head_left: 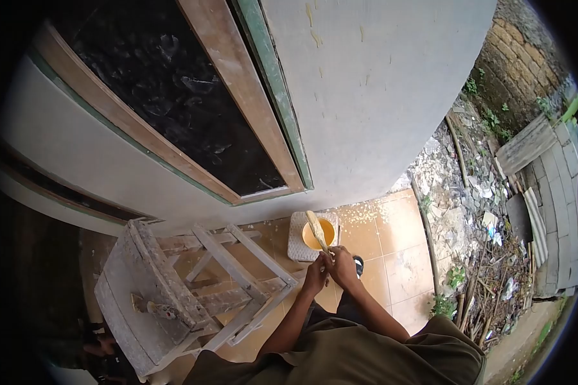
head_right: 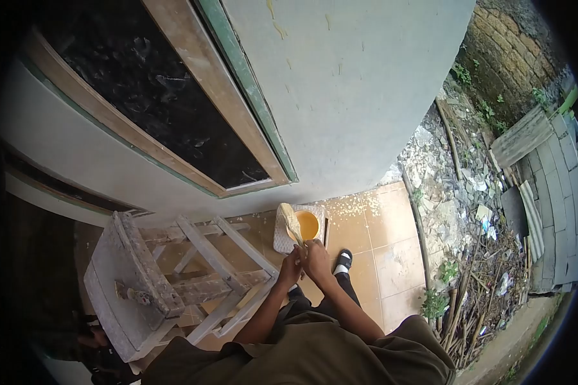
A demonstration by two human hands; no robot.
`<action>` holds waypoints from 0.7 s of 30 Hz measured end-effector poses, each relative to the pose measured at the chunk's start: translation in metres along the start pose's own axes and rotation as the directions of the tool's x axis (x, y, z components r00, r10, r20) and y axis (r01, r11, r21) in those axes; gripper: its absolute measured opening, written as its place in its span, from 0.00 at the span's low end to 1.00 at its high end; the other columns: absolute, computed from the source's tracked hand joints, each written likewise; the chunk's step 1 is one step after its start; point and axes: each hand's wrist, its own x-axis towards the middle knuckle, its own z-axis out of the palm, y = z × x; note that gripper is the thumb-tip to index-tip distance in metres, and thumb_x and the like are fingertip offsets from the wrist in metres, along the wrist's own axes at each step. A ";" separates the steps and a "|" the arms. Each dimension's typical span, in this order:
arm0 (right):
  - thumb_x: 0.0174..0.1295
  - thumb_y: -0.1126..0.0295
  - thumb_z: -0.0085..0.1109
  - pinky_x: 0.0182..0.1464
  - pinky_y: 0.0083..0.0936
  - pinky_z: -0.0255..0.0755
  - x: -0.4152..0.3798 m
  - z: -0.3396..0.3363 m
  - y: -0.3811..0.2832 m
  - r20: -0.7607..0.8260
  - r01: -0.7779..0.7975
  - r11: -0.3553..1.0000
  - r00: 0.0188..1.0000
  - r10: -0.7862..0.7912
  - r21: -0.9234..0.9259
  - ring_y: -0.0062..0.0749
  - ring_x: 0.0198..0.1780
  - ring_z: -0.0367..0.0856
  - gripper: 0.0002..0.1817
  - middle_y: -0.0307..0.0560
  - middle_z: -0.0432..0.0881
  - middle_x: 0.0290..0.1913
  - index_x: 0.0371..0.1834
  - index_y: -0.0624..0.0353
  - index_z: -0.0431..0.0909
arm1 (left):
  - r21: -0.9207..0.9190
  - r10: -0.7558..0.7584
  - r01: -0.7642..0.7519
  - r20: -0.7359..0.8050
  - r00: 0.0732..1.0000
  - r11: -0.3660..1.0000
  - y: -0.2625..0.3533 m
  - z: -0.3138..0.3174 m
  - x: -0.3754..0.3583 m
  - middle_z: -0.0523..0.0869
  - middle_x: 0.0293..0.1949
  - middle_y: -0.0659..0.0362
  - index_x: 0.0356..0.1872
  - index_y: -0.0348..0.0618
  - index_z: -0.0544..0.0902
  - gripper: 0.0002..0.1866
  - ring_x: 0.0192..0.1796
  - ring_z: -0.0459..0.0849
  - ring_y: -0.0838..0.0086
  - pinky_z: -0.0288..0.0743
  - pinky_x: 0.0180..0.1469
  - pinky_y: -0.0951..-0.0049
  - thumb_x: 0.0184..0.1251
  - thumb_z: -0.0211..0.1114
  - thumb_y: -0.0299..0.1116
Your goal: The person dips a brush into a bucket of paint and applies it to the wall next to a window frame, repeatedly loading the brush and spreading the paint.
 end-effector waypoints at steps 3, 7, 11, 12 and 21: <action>0.65 0.61 0.62 0.45 0.43 0.78 0.016 -0.012 0.029 -0.032 -0.030 0.998 0.999 0.031 0.048 0.56 0.40 0.85 0.18 0.66 0.82 0.43 0.46 0.69 0.83 | -0.061 0.055 -0.057 -0.039 0.998 0.997 0.008 0.027 0.017 0.88 0.40 0.54 0.58 0.35 0.73 0.14 0.22 0.81 0.77 0.70 0.18 0.74 0.75 0.54 0.24; 0.66 0.61 0.62 0.44 0.43 0.78 0.036 -0.023 0.065 0.094 -0.090 0.996 0.992 0.087 0.026 0.56 0.39 0.85 0.18 0.65 0.82 0.41 0.44 0.68 0.83 | -0.002 -0.037 0.037 -0.036 0.999 0.999 0.008 0.053 0.036 0.88 0.43 0.50 0.58 0.36 0.74 0.17 0.39 0.90 0.66 0.81 0.34 0.69 0.69 0.59 0.22; 0.66 0.62 0.61 0.39 0.46 0.75 0.042 -0.004 0.102 0.097 -0.024 0.999 0.995 0.022 0.025 0.57 0.35 0.83 0.16 0.66 0.82 0.39 0.37 0.69 0.82 | 0.120 0.031 -0.018 -0.101 0.994 0.993 -0.011 0.066 0.043 0.88 0.46 0.47 0.56 0.34 0.75 0.17 0.48 0.89 0.58 0.83 0.46 0.64 0.66 0.63 0.25; 0.66 0.62 0.61 0.39 0.46 0.75 0.042 0.002 0.112 0.122 -0.034 0.999 0.992 0.032 0.016 0.57 0.35 0.83 0.16 0.66 0.82 0.39 0.37 0.69 0.82 | 0.006 -0.073 0.074 -0.111 0.991 0.997 -0.022 0.069 0.046 0.89 0.44 0.47 0.54 0.35 0.77 0.16 0.45 0.90 0.59 0.83 0.45 0.65 0.66 0.64 0.25; 0.65 0.65 0.63 0.40 0.43 0.76 0.044 0.076 0.184 0.307 -0.187 0.981 0.938 0.163 0.052 0.58 0.38 0.83 0.14 0.66 0.81 0.38 0.39 0.70 0.82 | -0.106 -0.324 0.323 0.005 0.946 0.940 -0.073 0.039 0.054 0.89 0.28 0.57 0.48 0.34 0.85 0.20 0.23 0.83 0.79 0.74 0.27 0.77 0.56 0.78 0.33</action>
